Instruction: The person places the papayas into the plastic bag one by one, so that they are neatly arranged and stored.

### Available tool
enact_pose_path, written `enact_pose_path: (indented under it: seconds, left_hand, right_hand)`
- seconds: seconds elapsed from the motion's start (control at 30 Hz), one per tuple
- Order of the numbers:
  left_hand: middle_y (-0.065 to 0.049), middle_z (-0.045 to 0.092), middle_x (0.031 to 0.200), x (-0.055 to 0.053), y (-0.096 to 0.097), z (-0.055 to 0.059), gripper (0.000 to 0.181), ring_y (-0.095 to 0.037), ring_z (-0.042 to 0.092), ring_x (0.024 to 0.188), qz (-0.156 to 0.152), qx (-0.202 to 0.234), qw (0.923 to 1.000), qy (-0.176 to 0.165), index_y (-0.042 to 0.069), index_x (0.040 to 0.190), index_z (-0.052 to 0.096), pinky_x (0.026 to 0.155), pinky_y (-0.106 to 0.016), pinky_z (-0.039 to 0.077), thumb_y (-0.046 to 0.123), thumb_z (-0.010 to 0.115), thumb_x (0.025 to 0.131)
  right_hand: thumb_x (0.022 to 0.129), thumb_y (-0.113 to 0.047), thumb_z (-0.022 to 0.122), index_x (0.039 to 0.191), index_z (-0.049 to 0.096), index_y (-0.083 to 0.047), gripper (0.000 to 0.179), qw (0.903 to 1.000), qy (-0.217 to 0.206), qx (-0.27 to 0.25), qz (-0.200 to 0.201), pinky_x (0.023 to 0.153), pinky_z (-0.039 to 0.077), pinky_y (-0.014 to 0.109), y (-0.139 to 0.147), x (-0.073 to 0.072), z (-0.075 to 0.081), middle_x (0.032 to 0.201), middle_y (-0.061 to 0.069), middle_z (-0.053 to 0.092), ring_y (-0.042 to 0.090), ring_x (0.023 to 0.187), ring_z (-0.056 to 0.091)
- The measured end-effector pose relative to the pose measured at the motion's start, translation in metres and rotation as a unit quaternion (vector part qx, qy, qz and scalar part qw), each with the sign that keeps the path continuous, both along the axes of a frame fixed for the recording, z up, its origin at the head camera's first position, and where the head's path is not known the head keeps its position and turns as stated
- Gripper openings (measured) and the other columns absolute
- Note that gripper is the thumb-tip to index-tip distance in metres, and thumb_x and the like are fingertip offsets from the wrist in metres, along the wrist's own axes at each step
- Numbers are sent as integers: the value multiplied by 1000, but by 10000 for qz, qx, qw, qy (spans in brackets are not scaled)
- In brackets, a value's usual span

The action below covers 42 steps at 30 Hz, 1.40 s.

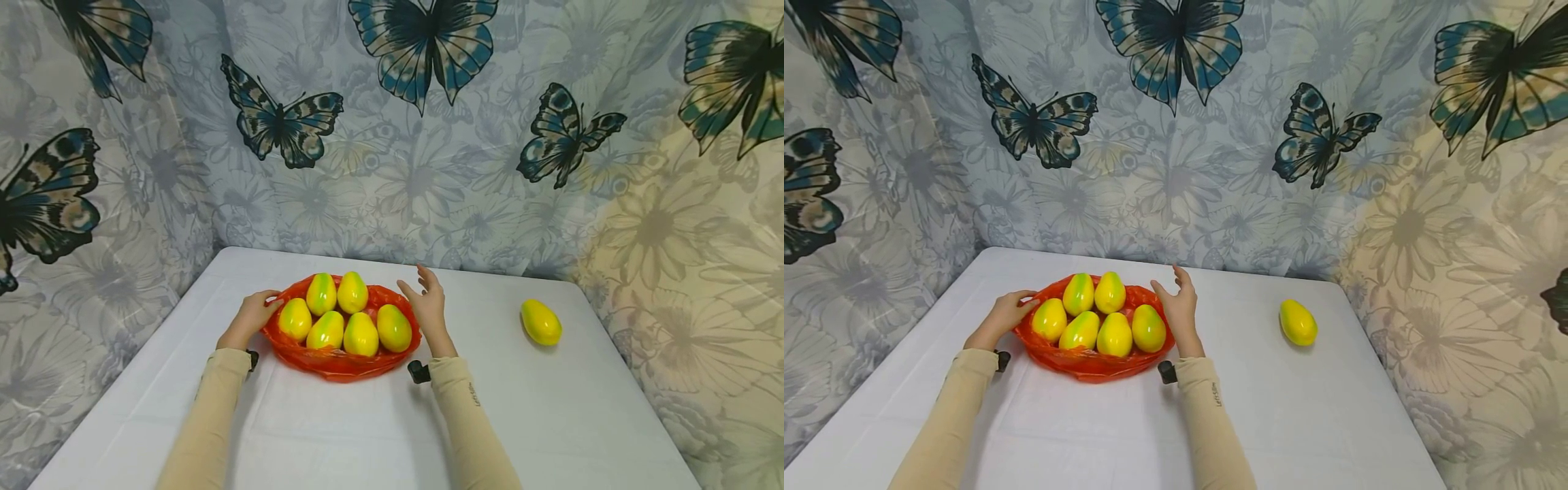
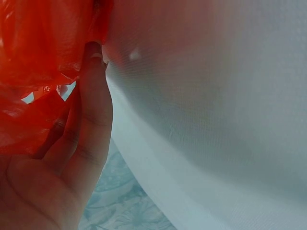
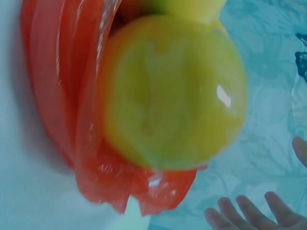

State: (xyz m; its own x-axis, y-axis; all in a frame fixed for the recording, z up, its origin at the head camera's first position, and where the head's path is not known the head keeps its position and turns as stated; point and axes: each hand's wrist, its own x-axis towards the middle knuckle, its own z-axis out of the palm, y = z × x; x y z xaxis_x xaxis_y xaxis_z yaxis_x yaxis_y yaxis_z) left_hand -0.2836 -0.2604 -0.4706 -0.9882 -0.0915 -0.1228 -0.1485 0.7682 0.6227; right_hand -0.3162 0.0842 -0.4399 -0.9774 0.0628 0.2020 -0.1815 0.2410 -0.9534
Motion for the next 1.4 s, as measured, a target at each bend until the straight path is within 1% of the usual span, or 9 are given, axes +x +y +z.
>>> enact_pose_path:
  seconds: [0.33,0.57,0.77,1.0,1.27,1.4]
  left_hand:
    - [-31,49,139,1,0,1,47,-42,55,117,4,-17,10000,10,-5,141,45,100,-53,49,24,46,104]
    - [-31,48,141,1,0,2,48,-42,54,119,54,50,10000,-34,-4,142,44,102,-53,48,25,46,104]
    - [-32,47,141,-1,-1,2,48,-44,51,123,20,-58,10000,42,-5,141,45,104,-55,45,25,46,104]
    - [-32,49,139,-3,-2,-1,47,-43,54,120,-25,-115,9999,81,-5,141,45,102,-54,48,24,46,104]
    - [-32,50,137,-1,-1,1,46,-43,55,117,-22,-153,9998,112,-5,140,46,100,-53,49,24,46,104]
    - [-32,50,137,0,0,2,46,-43,55,116,-2,-169,9998,134,-5,139,47,100,-53,49,24,47,103]
  right_hand:
    - [89,-24,71,144,44,-2,64,9999,38,0,-123,116,30,56,23,-5,-6,148,20,45,40,136,43]
    - [89,-25,71,144,44,-2,65,9996,46,137,-243,116,31,56,38,-9,-9,147,22,46,40,136,43]
    - [90,-25,71,144,44,-2,65,9993,48,214,-307,116,31,55,53,-9,-12,147,21,46,39,136,43]
    - [90,-25,71,144,44,-3,64,9987,74,270,-427,116,30,55,76,-9,-16,148,21,45,38,137,43]
    - [91,-24,70,144,42,-3,64,9976,30,307,-616,117,28,54,103,-9,-14,149,22,43,39,138,41]
    - [91,-24,70,145,42,-2,65,9965,18,412,-732,118,28,53,117,-9,-15,148,22,43,39,138,41]
